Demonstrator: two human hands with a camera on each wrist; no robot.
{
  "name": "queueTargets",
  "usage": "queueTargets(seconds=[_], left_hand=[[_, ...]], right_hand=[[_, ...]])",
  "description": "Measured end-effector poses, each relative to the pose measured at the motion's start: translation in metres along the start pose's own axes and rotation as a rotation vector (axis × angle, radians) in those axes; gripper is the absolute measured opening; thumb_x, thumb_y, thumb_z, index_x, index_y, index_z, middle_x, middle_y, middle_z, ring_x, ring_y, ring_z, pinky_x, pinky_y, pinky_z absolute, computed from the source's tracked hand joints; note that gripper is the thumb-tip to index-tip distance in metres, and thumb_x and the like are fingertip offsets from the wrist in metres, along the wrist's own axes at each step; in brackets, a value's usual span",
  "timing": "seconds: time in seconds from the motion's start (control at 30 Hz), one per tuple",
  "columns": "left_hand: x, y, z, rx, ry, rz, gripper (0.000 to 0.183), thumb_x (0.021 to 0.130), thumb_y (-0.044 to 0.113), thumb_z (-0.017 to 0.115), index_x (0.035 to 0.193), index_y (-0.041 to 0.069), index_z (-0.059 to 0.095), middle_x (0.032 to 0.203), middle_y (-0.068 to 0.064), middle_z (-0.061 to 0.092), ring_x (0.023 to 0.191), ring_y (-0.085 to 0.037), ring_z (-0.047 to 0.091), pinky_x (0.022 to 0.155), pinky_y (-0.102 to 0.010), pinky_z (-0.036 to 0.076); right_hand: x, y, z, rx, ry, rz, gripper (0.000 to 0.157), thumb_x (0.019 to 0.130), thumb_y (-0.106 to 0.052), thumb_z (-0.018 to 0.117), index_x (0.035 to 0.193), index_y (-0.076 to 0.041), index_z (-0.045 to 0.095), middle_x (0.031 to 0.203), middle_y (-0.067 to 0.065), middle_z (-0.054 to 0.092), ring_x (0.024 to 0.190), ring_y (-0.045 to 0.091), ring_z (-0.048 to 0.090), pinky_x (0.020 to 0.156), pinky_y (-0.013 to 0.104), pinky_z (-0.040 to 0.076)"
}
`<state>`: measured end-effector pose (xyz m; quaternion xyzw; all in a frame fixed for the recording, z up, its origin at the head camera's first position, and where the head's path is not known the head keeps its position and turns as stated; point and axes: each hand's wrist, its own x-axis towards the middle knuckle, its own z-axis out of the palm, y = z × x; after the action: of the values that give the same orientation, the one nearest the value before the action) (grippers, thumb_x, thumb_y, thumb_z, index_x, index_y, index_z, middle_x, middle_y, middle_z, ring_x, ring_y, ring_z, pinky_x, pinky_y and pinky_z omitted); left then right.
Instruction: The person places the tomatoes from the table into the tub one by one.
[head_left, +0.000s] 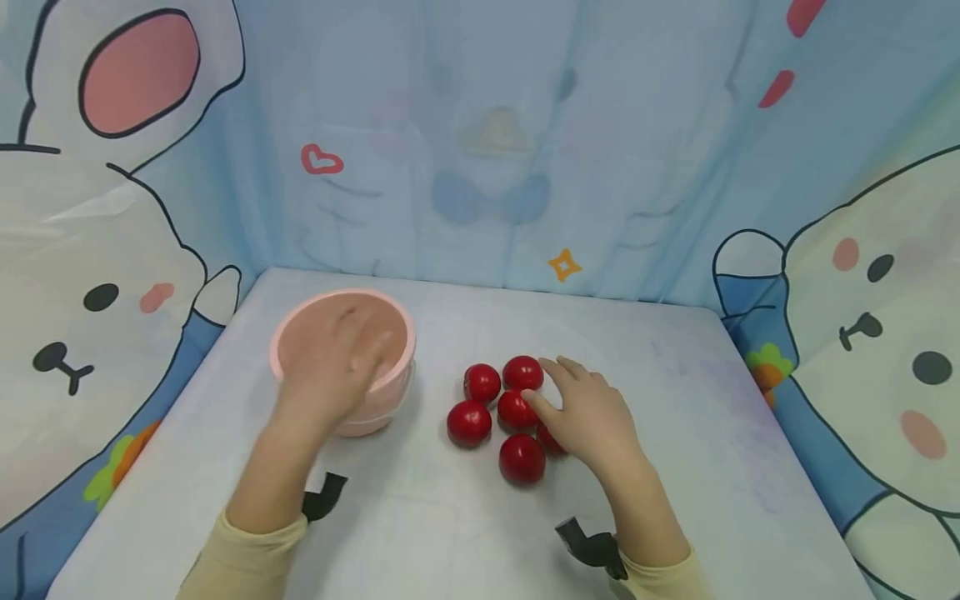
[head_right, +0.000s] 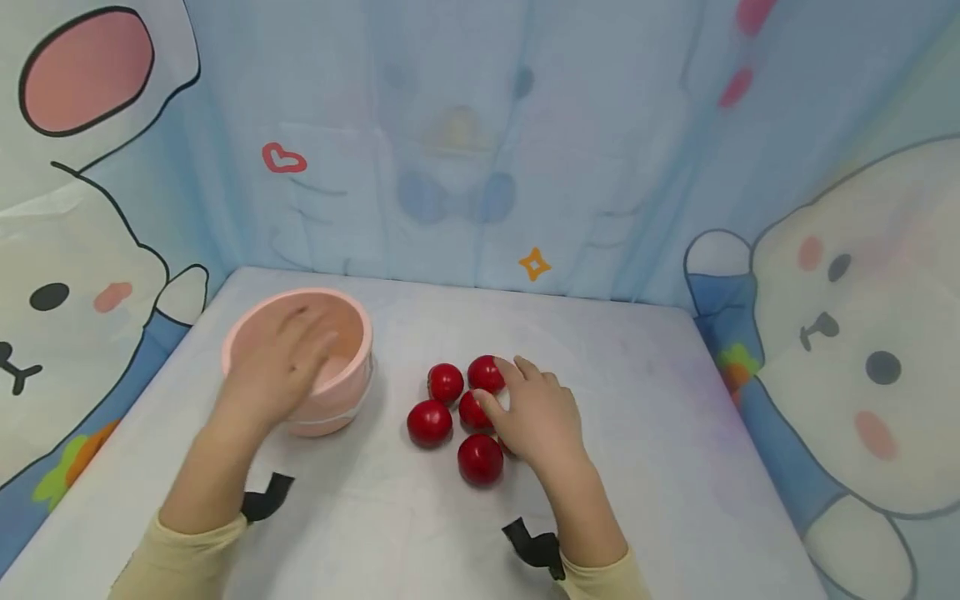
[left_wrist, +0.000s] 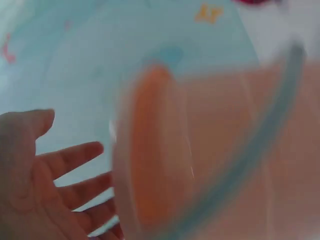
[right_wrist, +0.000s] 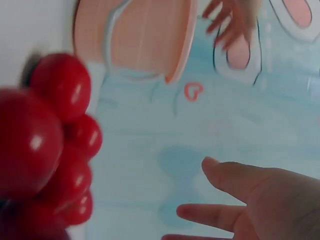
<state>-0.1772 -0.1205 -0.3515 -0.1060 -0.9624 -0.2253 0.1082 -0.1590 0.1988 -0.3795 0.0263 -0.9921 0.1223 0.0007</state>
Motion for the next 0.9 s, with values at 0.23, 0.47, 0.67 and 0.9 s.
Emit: queueTargets(seconds=[0.23, 0.47, 0.67, 0.9], left_hand=[[0.002, -0.088, -0.019, -0.226, 0.153, -0.375, 0.058, 0.104, 0.049, 0.032, 0.153, 0.018, 0.038, 0.155, -0.024, 0.032, 0.136, -0.048, 0.038, 0.101, -0.068, 0.043], [0.003, -0.124, 0.011, -0.528, 0.095, -0.540, 0.058, 0.102, 0.057, 0.031, 0.156, 0.036, 0.027, 0.160, -0.014, 0.033, 0.140, -0.042, 0.038, 0.106, -0.066, 0.042], [0.004, -0.127, 0.029, -0.872, 0.212, -0.605, 0.046, 0.101, 0.055, 0.039, 0.145, 0.042, 0.046, 0.159, 0.008, 0.037, 0.148, -0.020, 0.033, 0.119, -0.051, 0.034], [0.007, -0.120, 0.041, -1.122, 0.359, -0.601, 0.038, 0.102, 0.044, 0.048, 0.134, 0.029, 0.063, 0.147, 0.009, 0.054, 0.141, -0.011, 0.044, 0.111, -0.027, 0.045]], right_hand=[[0.001, 0.069, 0.022, 0.243, -0.077, 0.123, 0.070, 0.092, -0.050, 0.062, 0.151, -0.018, 0.040, 0.152, 0.021, 0.043, 0.137, 0.045, 0.041, 0.098, 0.066, 0.047], [-0.001, 0.105, 0.062, 0.444, -0.211, 0.116, 0.084, 0.084, -0.058, 0.069, 0.154, -0.033, 0.031, 0.155, 0.015, 0.040, 0.106, 0.036, 0.060, 0.070, 0.037, 0.060], [0.000, 0.118, 0.082, 0.556, -0.258, 0.099, 0.081, 0.078, -0.054, 0.077, 0.149, -0.046, 0.036, 0.155, 0.011, 0.040, 0.103, 0.029, 0.060, 0.073, 0.032, 0.057], [0.003, 0.124, 0.089, 0.587, -0.251, 0.114, 0.076, 0.076, -0.054, 0.079, 0.143, -0.047, 0.045, 0.153, 0.013, 0.043, 0.114, 0.031, 0.058, 0.079, 0.036, 0.059]])
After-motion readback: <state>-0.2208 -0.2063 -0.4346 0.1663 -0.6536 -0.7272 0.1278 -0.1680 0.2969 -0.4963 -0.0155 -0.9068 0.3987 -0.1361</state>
